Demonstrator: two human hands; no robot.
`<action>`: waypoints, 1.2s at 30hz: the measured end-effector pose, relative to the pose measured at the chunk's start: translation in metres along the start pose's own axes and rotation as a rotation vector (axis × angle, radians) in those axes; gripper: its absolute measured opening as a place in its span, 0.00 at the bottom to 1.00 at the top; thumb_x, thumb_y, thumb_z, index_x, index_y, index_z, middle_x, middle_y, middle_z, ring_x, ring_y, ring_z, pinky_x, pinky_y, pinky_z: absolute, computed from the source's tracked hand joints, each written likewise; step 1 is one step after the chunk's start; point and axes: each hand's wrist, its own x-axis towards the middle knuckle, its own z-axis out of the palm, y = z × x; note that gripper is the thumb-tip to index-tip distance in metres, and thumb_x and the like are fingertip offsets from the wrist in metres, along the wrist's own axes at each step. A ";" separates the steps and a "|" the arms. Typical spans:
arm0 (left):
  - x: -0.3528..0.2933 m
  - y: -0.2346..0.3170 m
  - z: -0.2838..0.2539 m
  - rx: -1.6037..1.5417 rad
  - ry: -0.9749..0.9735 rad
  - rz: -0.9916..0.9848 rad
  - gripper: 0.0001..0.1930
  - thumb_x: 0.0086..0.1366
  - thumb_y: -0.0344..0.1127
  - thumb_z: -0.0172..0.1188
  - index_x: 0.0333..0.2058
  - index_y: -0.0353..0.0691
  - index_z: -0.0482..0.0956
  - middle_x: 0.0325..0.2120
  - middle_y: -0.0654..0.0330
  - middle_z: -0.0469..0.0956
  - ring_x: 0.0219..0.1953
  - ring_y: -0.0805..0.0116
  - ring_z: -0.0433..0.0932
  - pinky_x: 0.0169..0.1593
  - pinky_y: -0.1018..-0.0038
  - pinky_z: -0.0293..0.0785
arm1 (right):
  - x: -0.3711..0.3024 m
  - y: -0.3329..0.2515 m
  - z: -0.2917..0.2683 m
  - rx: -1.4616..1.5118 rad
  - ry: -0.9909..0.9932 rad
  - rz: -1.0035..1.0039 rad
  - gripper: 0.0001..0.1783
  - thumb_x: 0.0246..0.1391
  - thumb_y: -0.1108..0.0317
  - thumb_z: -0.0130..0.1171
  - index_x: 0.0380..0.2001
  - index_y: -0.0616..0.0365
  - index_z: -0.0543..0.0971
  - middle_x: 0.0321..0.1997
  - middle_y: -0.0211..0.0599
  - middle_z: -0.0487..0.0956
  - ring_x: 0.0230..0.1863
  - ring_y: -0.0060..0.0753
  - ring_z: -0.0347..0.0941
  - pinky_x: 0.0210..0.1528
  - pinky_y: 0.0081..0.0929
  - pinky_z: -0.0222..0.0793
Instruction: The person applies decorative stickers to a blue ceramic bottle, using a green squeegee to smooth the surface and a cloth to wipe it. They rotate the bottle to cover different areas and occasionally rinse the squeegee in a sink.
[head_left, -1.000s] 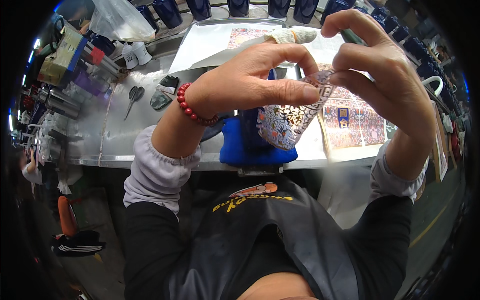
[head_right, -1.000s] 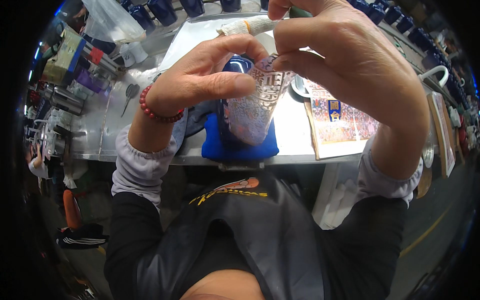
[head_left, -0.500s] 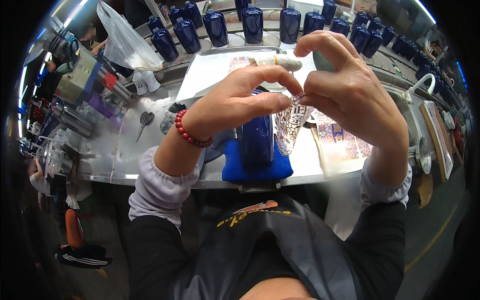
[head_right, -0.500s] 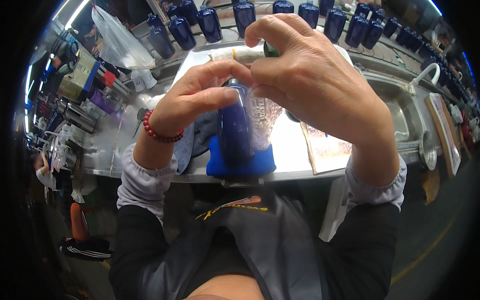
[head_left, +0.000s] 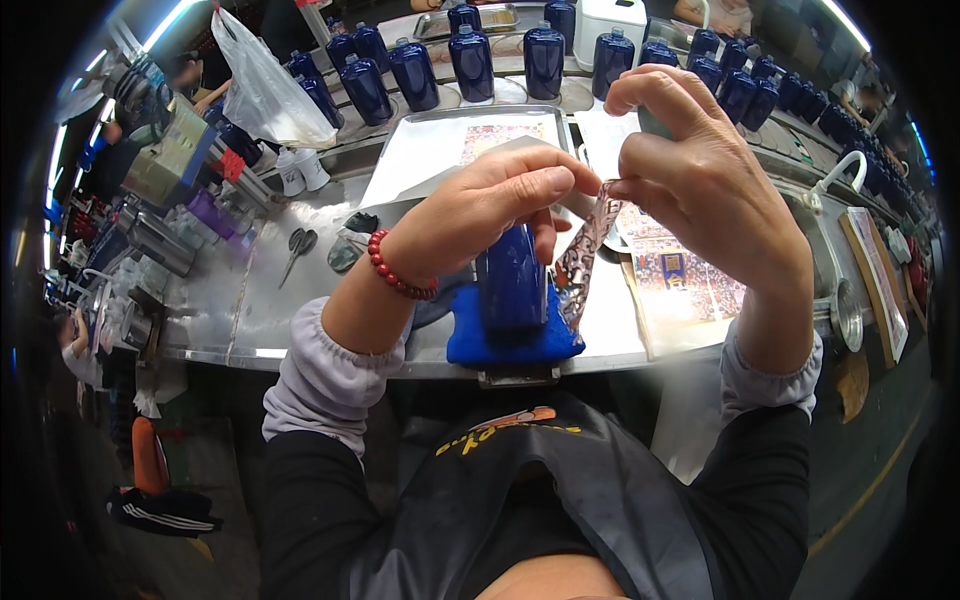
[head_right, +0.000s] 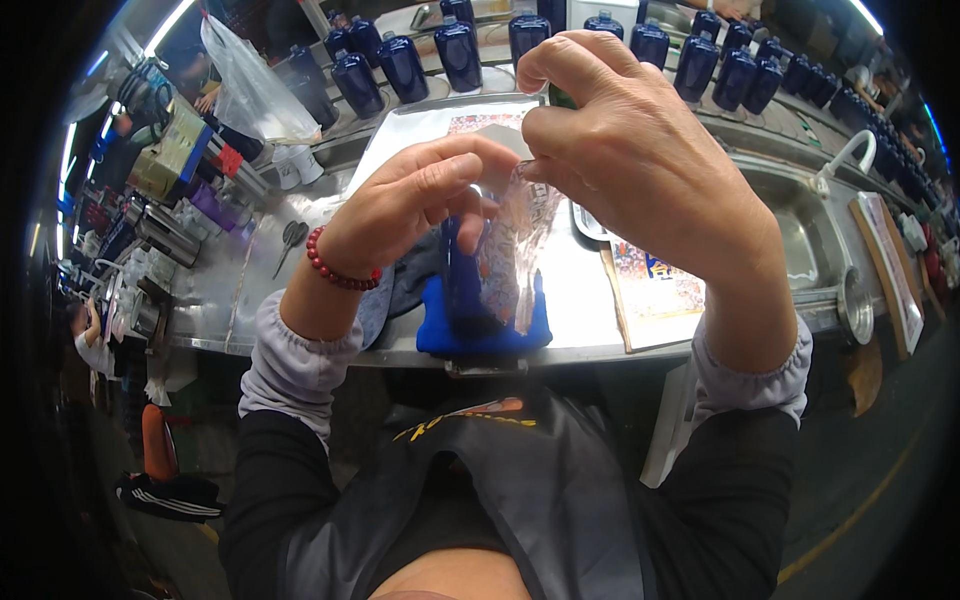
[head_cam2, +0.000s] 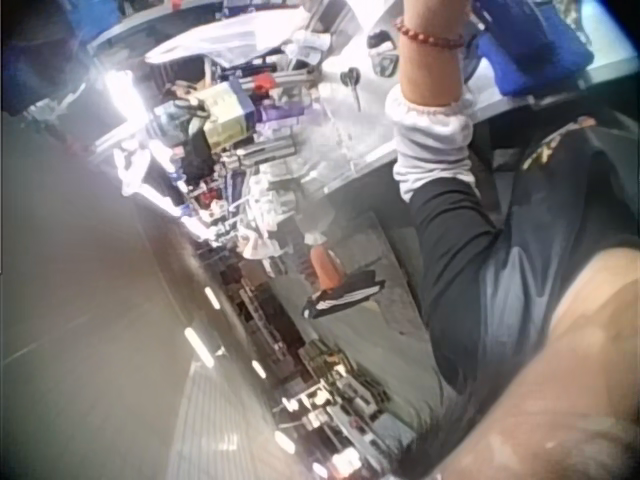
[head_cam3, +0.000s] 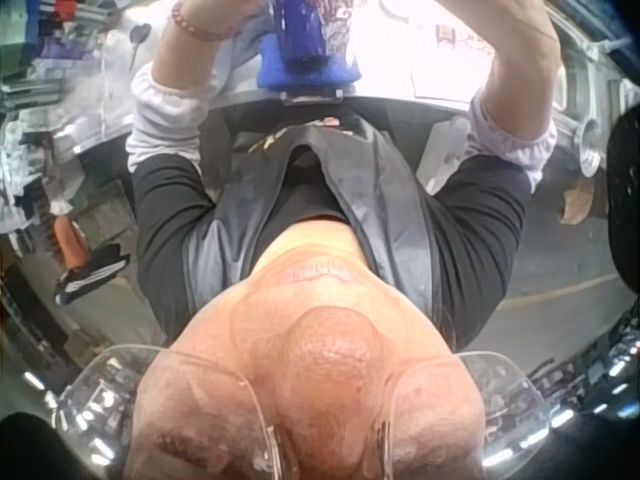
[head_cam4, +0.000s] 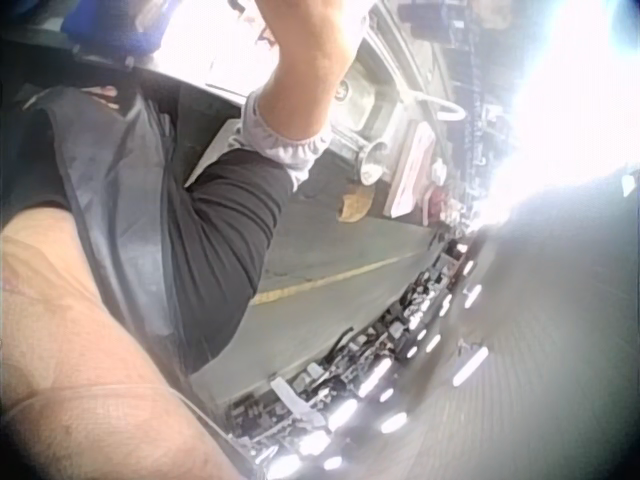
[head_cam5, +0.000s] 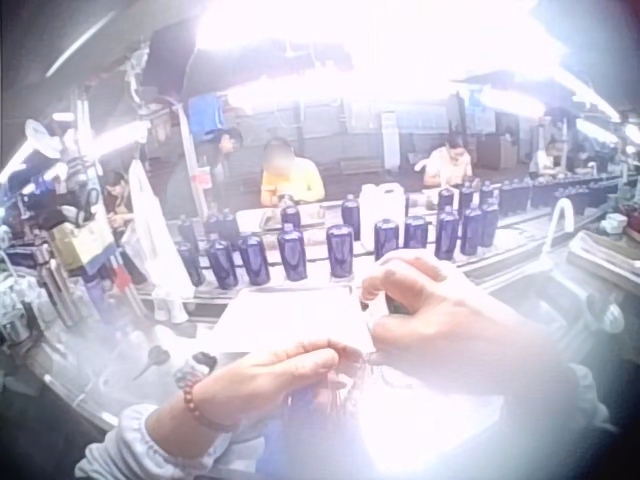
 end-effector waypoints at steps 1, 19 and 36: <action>-0.001 0.000 0.000 -0.046 -0.016 -0.027 0.23 0.79 0.50 0.48 0.47 0.33 0.79 0.33 0.60 0.78 0.27 0.77 0.75 0.37 0.81 0.75 | 0.000 0.000 0.000 -0.020 0.004 0.003 0.14 0.47 0.69 0.74 0.25 0.58 0.75 0.58 0.42 0.72 0.67 0.50 0.66 0.58 0.45 0.73; -0.006 0.000 -0.013 0.121 -0.085 -0.043 0.13 0.73 0.41 0.58 0.45 0.36 0.78 0.39 0.62 0.79 0.41 0.75 0.78 0.48 0.74 0.75 | 0.000 -0.002 -0.001 0.020 0.008 -0.035 0.14 0.50 0.67 0.73 0.23 0.59 0.75 0.54 0.42 0.74 0.64 0.49 0.68 0.53 0.45 0.76; -0.023 0.000 -0.006 0.076 0.128 0.116 0.14 0.74 0.36 0.57 0.50 0.33 0.76 0.37 0.62 0.78 0.38 0.79 0.77 0.41 0.78 0.76 | -0.002 -0.001 0.008 0.072 -0.011 0.015 0.15 0.52 0.65 0.71 0.24 0.59 0.74 0.54 0.44 0.74 0.65 0.53 0.67 0.56 0.48 0.72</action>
